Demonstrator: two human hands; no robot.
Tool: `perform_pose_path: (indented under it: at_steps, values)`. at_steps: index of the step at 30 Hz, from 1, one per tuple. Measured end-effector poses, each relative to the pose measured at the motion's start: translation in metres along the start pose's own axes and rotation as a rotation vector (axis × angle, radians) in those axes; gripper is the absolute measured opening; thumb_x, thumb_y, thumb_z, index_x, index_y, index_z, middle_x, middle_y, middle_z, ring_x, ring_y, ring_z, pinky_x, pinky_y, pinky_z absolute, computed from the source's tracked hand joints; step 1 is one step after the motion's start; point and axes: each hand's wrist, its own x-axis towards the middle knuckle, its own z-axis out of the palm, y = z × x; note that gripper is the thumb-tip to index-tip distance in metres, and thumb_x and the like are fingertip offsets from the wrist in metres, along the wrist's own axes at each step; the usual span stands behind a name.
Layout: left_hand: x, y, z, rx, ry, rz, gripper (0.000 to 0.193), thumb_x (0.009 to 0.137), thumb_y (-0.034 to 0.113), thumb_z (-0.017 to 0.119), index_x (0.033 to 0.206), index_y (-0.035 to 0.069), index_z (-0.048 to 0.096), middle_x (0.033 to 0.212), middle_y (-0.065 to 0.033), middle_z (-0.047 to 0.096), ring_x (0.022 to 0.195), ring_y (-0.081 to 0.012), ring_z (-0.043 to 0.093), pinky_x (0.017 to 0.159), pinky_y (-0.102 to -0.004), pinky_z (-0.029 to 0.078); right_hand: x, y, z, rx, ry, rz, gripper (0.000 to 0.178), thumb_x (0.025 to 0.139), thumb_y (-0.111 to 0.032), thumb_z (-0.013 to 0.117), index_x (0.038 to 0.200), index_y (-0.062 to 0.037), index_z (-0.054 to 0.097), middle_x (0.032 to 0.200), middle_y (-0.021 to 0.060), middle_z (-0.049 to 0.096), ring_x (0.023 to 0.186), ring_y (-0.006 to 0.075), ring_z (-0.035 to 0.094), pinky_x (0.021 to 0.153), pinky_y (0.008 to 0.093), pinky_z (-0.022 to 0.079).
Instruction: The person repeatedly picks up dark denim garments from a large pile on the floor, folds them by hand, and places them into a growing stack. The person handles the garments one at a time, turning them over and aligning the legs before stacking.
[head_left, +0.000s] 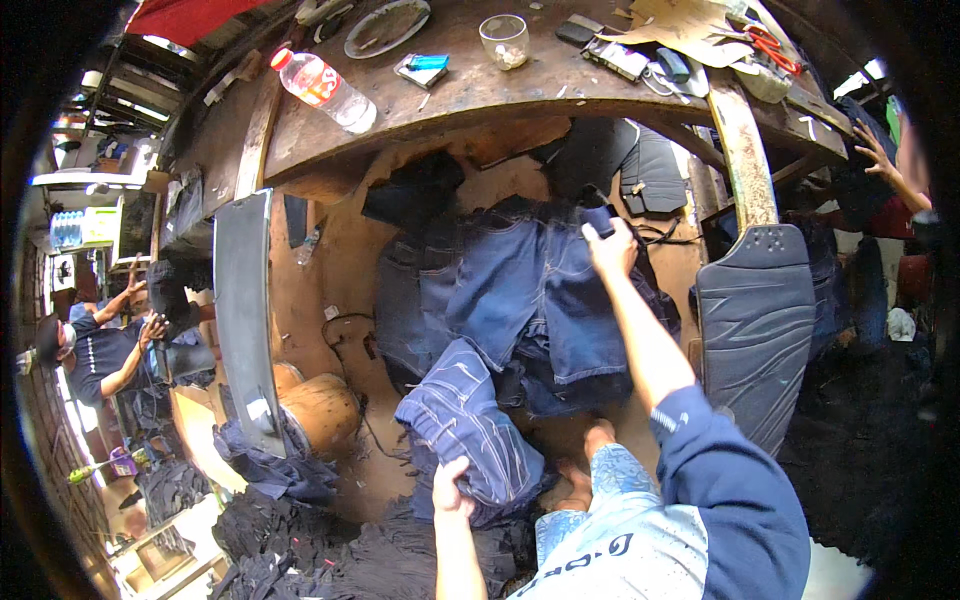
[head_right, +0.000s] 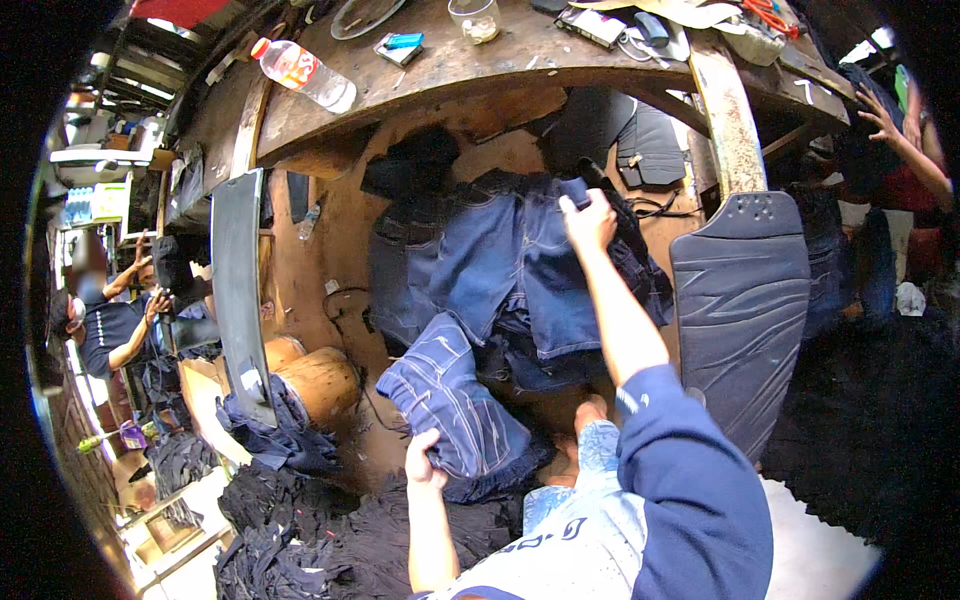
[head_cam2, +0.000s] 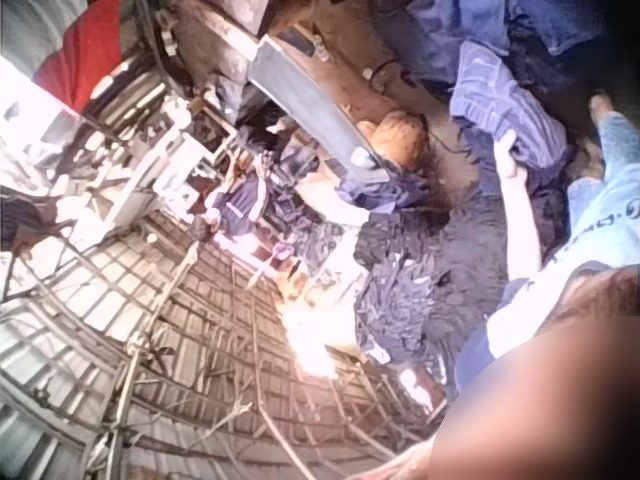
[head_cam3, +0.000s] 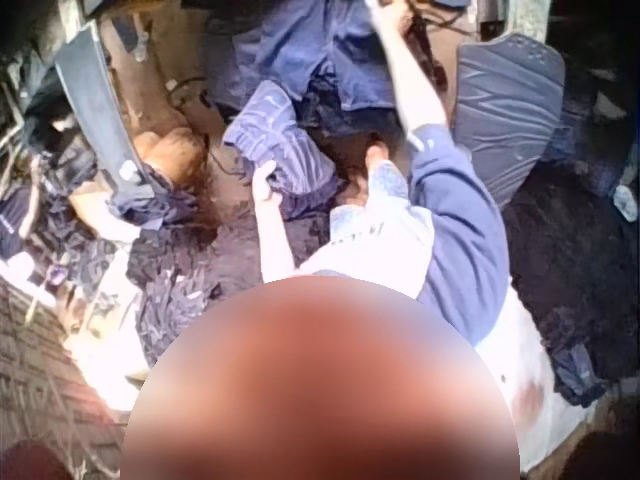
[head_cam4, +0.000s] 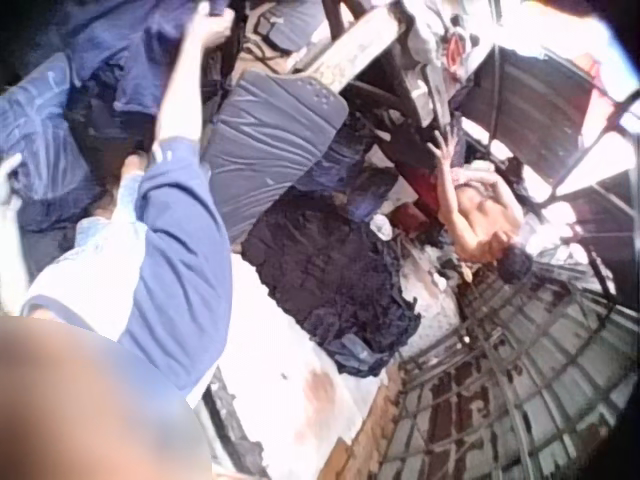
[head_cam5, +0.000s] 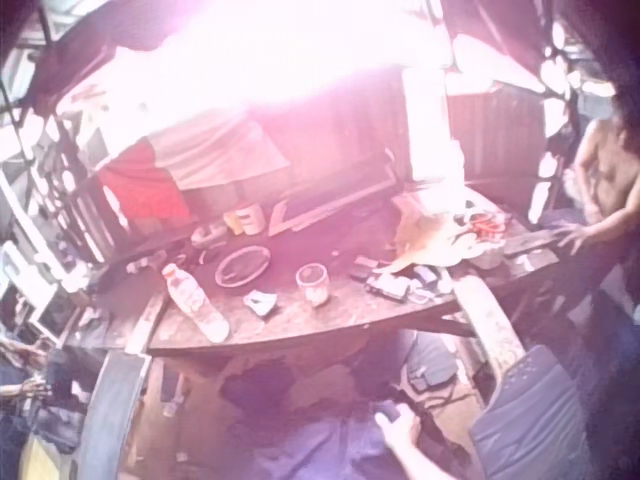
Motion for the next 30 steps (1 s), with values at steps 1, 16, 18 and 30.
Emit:
perform_pose_path:
  at_steps: [1, 16, 18, 30]
  values:
    - [0.01, 0.001, 0.001, -0.007, -0.002, -0.052, 0.055, 0.088, 0.03, 0.058, 0.133, -0.001, 0.05, 0.13, -0.0153, 0.058, 0.119, -0.0307, 0.056, 0.103, -0.044, 0.044, -0.027, -0.017, -0.014, 0.141, -0.048, -0.097, 0.033, 0.073, -0.033, 0.078, 0.088, -0.0071, 0.063, 0.081, 0.0166, 0.069, 0.079, 0.0365, 0.068, 0.07, 0.0462, 0.052]
    - [-0.071, -0.043, -0.108, 0.131, 0.26, 0.012, 0.067, 0.074, -0.002, 0.073, 0.136, 0.002, 0.047, 0.128, -0.0127, 0.059, 0.116, -0.0297, 0.057, 0.1, -0.0451, 0.046, -0.067, -0.044, 0.024, 0.039, -0.38, -0.466, 0.06, 0.068, -0.04, 0.078, 0.114, -0.0071, 0.059, 0.115, 0.0181, 0.059, 0.111, 0.0364, 0.053, 0.096, 0.0465, 0.044]
    - [-0.093, -0.071, -0.128, 0.091, 0.347, -0.026, 0.066, 0.074, -0.003, 0.073, 0.135, 0.002, 0.049, 0.127, -0.0124, 0.06, 0.116, -0.0293, 0.058, 0.099, -0.0455, 0.046, -0.001, -0.045, 0.067, -0.17, -0.261, 0.02, 0.114, 0.066, -0.066, 0.074, 0.149, -0.0063, 0.024, 0.144, 0.0241, 0.04, 0.138, 0.0395, 0.032, 0.112, 0.0612, 0.022]
    - [-0.122, -0.143, -0.164, -0.057, 0.546, -0.223, 0.052, 0.075, 0.001, 0.074, 0.125, 0.002, 0.059, 0.116, -0.0114, 0.066, 0.105, -0.0298, 0.063, 0.093, -0.0454, 0.05, -0.152, -0.079, -0.033, 0.03, -0.71, -0.899, 0.027, 0.071, -0.02, 0.071, 0.095, -0.0098, 0.066, 0.096, 0.0117, 0.065, 0.096, 0.0332, 0.063, 0.081, 0.0435, 0.052]
